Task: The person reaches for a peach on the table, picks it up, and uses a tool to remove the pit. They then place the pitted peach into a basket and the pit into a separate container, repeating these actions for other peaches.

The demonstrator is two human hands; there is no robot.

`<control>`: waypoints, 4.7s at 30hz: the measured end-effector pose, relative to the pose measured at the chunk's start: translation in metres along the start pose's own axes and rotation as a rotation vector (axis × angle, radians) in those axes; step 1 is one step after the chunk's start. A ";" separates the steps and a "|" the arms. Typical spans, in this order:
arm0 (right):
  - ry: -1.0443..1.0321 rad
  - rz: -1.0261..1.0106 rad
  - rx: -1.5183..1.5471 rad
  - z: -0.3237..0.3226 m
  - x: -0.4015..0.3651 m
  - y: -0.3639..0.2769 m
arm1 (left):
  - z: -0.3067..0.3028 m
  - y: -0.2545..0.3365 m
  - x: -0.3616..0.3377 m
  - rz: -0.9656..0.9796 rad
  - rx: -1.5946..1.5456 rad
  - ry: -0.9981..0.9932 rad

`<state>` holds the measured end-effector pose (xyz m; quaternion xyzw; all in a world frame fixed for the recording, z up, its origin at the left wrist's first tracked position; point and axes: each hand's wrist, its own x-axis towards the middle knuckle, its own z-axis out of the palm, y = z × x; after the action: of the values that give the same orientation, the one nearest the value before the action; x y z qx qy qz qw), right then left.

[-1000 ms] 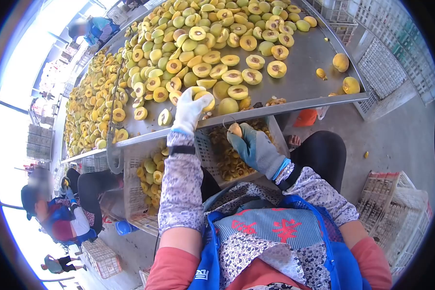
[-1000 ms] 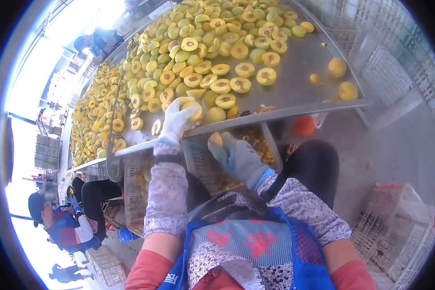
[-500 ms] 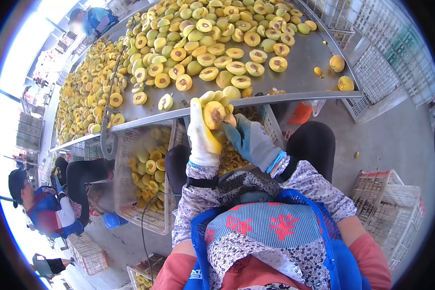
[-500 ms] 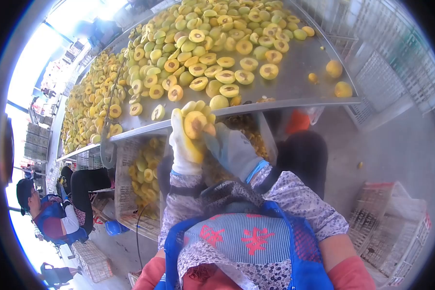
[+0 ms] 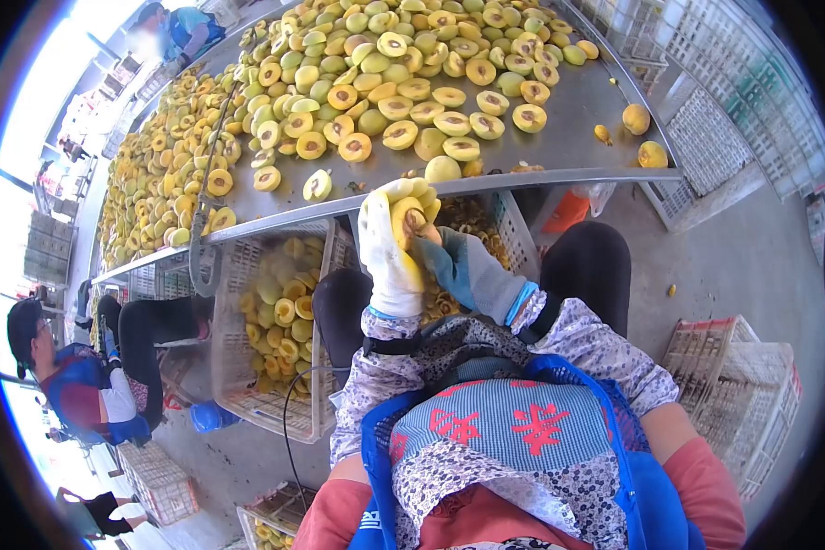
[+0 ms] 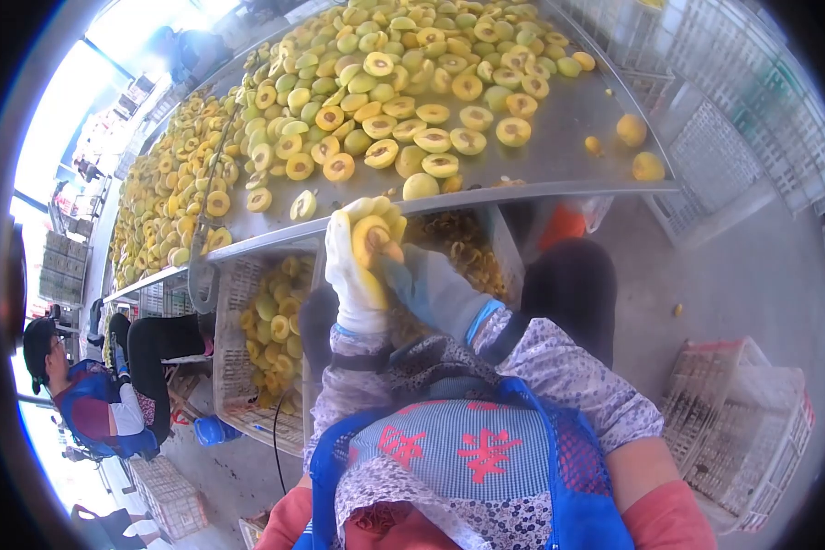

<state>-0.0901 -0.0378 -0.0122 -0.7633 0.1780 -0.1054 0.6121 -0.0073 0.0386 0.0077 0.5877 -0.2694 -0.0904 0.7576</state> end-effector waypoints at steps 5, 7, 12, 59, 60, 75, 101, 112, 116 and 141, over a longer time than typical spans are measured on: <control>-0.093 0.140 -0.138 -0.009 -0.007 -0.023 | -0.003 0.001 -0.002 -0.219 -0.204 0.044; -0.080 0.080 -0.054 -0.003 -0.007 -0.007 | -0.002 0.003 -0.001 -0.305 -0.314 0.073; -0.002 -0.020 0.153 0.005 -0.003 0.013 | 0.005 -0.009 0.006 -0.326 -0.429 0.109; -0.101 0.024 0.376 -0.008 -0.017 0.031 | 0.015 0.016 0.008 -0.513 -0.186 -0.179; -0.101 0.027 0.377 -0.003 -0.018 0.033 | 0.015 0.012 0.007 -0.463 -0.188 -0.190; 0.109 -0.101 0.142 -0.004 -0.011 0.042 | 0.010 0.006 0.008 -0.274 -0.121 -0.190; -0.133 -0.002 0.271 -0.019 -0.019 0.013 | 0.015 0.011 0.006 -0.517 -0.337 -0.051; -0.668 0.599 0.782 -0.041 -0.018 -0.016 | 0.010 -0.006 0.008 -0.564 -0.519 -0.063; -0.455 -0.106 0.247 -0.012 -0.011 0.032 | -0.012 -0.027 0.028 -0.498 -0.897 0.049; 0.126 -0.108 -0.007 -0.009 0.010 0.025 | -0.069 -0.018 0.124 -0.006 0.776 -0.098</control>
<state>-0.0881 -0.0545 -0.0349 -0.7657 0.1748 -0.1855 0.5905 0.1354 0.0353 0.0166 0.8261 -0.3179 -0.0120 0.4651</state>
